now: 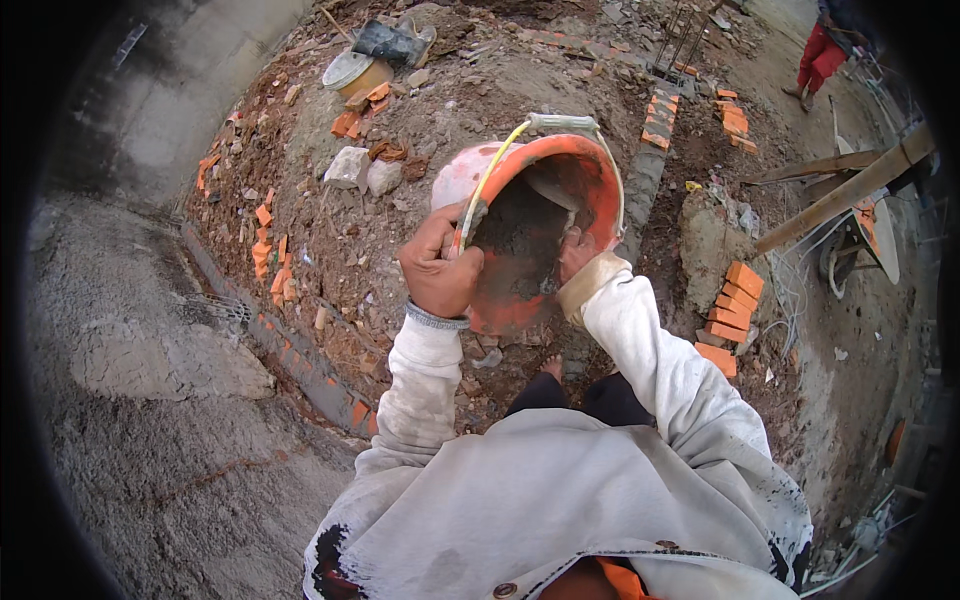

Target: The person scoops cement from a bucket using a trowel and spreads it into a trench. They then place bricks into the trench and tap them into place with the trowel.

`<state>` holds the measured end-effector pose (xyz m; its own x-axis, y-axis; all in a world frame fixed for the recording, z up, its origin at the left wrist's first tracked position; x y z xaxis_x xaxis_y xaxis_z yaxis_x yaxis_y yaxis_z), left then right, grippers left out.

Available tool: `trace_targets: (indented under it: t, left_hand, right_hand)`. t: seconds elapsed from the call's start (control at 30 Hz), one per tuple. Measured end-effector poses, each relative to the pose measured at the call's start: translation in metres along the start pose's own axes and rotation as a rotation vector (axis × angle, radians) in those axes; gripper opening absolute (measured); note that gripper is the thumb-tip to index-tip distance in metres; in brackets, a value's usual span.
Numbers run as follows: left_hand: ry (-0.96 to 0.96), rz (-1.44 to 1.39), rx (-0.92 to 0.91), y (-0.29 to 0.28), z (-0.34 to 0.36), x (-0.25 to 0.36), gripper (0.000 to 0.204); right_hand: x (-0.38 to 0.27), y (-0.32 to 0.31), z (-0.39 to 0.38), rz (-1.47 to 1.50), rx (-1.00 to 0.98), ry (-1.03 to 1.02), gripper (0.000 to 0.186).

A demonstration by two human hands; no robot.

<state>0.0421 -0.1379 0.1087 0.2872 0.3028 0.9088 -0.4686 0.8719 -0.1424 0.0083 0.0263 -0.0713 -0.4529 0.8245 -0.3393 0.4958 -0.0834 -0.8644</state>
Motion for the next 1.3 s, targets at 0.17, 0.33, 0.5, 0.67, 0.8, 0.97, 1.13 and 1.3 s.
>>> trace_targets:
  t: [0.17,0.33,0.5,0.67,0.8,0.97,1.13,1.3]
  left_hand:
    - [0.242,0.099,0.003,0.030,0.006,0.054,0.017]
    - [0.545,0.216,-0.186,0.067,-0.015,0.114,0.020]
    - [0.580,0.062,-0.354,0.070,-0.014,0.154,0.021]
    - [0.445,-0.192,-0.421,0.063,-0.001,0.163,0.022]
    - [0.195,-0.256,-0.261,0.041,0.017,0.131,0.024]
    - [0.097,-0.337,-0.080,0.031,0.025,0.074,0.022]
    - [0.070,-0.224,0.126,0.023,0.018,0.006,0.022]
    - [-0.007,-0.115,0.257,-0.018,0.007,-0.059,0.027]
  right_hand:
    - [-0.005,-0.035,-0.015,0.080,0.150,-0.039,0.032]
    - [0.042,-0.120,-0.034,0.274,0.215,0.052,0.032]
    - [0.049,-0.101,-0.090,1.023,-0.026,-0.041,0.031]
    - [0.030,-0.091,-0.126,1.532,-0.111,-0.045,0.028]
    - [0.000,-0.103,-0.119,1.753,-0.186,-0.269,0.034]
    - [-0.014,-0.090,-0.108,1.933,-0.283,-0.339,0.045]
    - [0.016,-0.038,-0.121,1.990,-0.280,-0.242,0.050]
    - [0.086,0.061,-0.164,1.771,-0.046,0.058,0.051]
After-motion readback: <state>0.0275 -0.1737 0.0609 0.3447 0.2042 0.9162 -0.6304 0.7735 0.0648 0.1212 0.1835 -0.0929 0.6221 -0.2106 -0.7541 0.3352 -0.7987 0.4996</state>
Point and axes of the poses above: each hand's wrist, its own z-axis towards the middle knuckle, its own y-axis out of the palm, x = y × z, the point moved 10 cm from there along z, towards the middle knuckle, and after that the axes turned 1 degree about -z, right-handed, at the moved point
